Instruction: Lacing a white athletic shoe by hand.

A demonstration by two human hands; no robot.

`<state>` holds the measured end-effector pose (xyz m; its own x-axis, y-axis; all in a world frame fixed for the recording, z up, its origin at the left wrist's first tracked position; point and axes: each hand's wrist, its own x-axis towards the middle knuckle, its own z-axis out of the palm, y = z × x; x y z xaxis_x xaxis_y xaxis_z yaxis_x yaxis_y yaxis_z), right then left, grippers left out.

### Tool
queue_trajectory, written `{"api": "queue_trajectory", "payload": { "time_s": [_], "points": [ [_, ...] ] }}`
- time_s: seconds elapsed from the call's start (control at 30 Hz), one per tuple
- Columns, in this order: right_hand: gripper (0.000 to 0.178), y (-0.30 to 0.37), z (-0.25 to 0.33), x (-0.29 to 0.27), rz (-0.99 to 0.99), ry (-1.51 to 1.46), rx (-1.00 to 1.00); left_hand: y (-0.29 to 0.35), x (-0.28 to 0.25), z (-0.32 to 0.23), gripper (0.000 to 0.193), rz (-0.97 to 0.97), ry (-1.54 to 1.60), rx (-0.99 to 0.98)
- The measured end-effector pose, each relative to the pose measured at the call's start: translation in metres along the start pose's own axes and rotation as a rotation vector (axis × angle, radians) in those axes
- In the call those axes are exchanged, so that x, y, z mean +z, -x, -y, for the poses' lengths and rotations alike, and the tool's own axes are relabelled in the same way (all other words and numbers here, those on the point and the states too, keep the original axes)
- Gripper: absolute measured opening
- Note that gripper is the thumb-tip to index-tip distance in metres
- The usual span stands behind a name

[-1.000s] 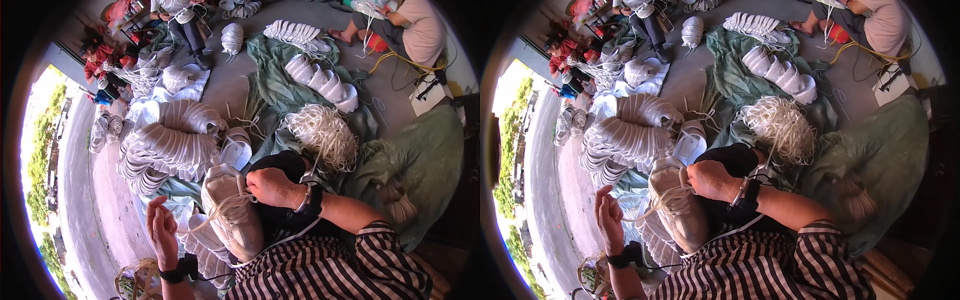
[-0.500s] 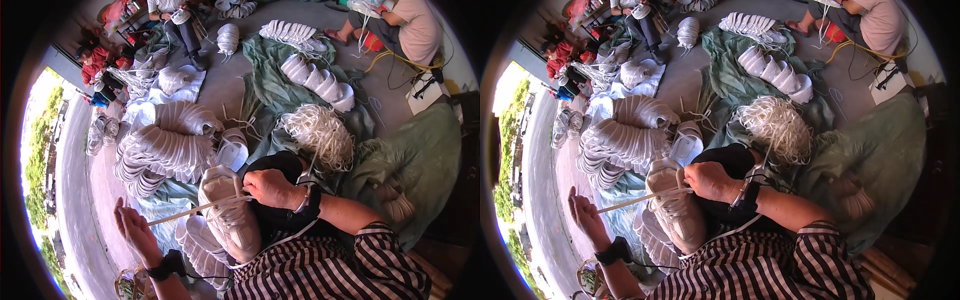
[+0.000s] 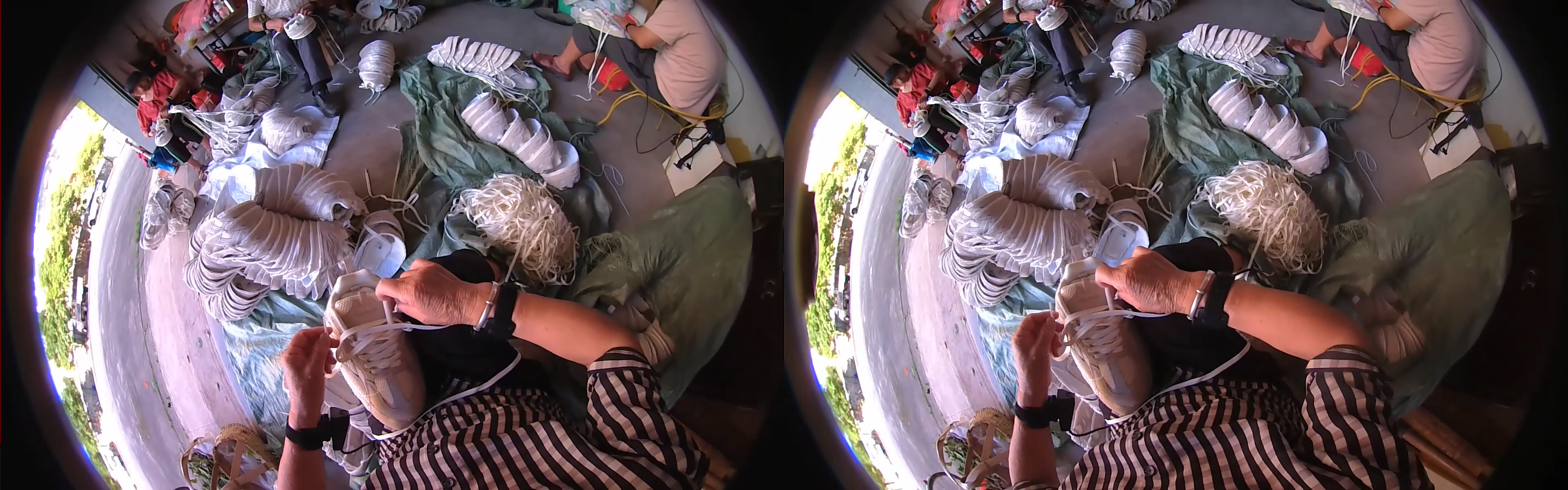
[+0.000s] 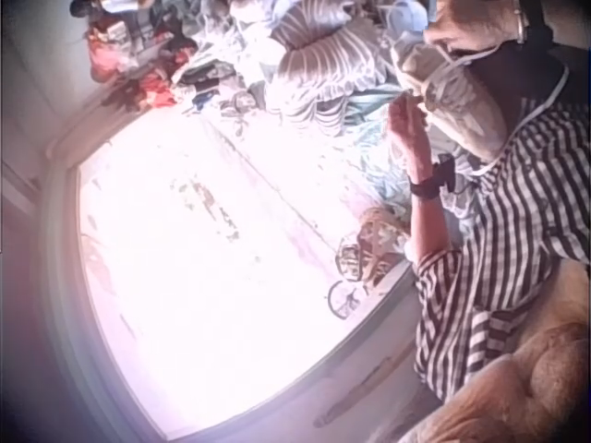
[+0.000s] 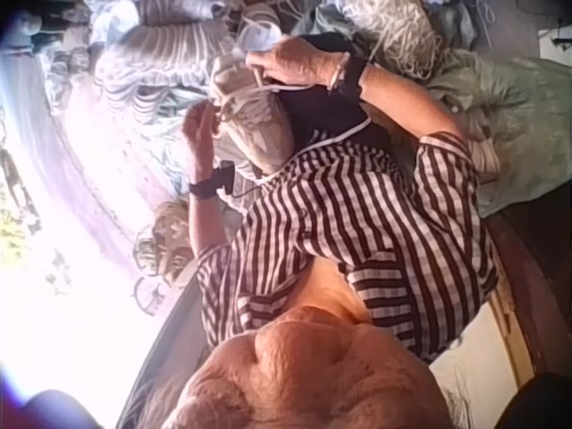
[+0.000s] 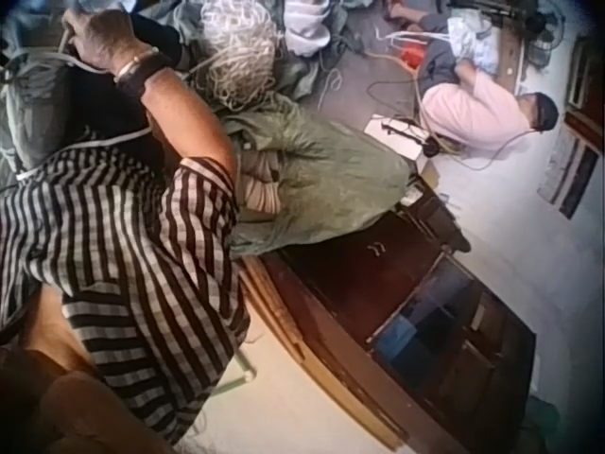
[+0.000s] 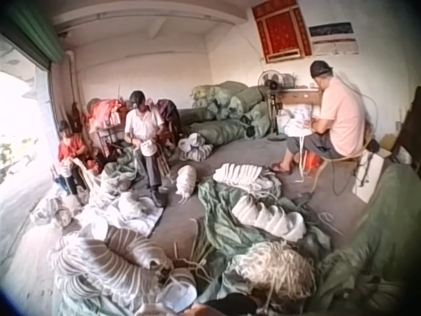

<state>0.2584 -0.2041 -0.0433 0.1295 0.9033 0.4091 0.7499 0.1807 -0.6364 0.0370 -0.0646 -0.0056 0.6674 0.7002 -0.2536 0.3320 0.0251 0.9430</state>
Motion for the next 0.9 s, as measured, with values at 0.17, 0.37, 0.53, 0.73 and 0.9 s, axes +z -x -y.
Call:
{"api": "queue_trajectory", "payload": {
  "time_s": [0.17, 0.37, 0.53, 0.73, 0.9],
  "points": [
    [0.012, -0.039, 0.02, -0.027, 0.574, 0.154, 0.051, 0.003, 0.003, 0.008, 0.016, 0.049, -0.002, 0.039],
    [0.013, -0.039, 0.026, -0.008, 0.52, 0.279, 0.139, 0.003, 0.008, 0.009, 0.018, 0.086, 0.012, 0.085],
    [0.011, -0.037, -0.001, 0.017, 0.276, -0.115, 0.349, 0.004, 0.006, 0.011, 0.015, 0.106, 0.05, 0.072],
    [0.023, -0.094, -0.058, -0.053, -0.619, -0.283, 0.445, 0.003, 0.007, 0.016, 0.016, 0.105, 0.147, 0.03],
    [0.019, -0.036, -0.021, -0.046, 0.089, -0.423, 0.731, 0.001, 0.002, 0.025, 0.018, 0.121, 0.244, 0.044]
  ]
}}
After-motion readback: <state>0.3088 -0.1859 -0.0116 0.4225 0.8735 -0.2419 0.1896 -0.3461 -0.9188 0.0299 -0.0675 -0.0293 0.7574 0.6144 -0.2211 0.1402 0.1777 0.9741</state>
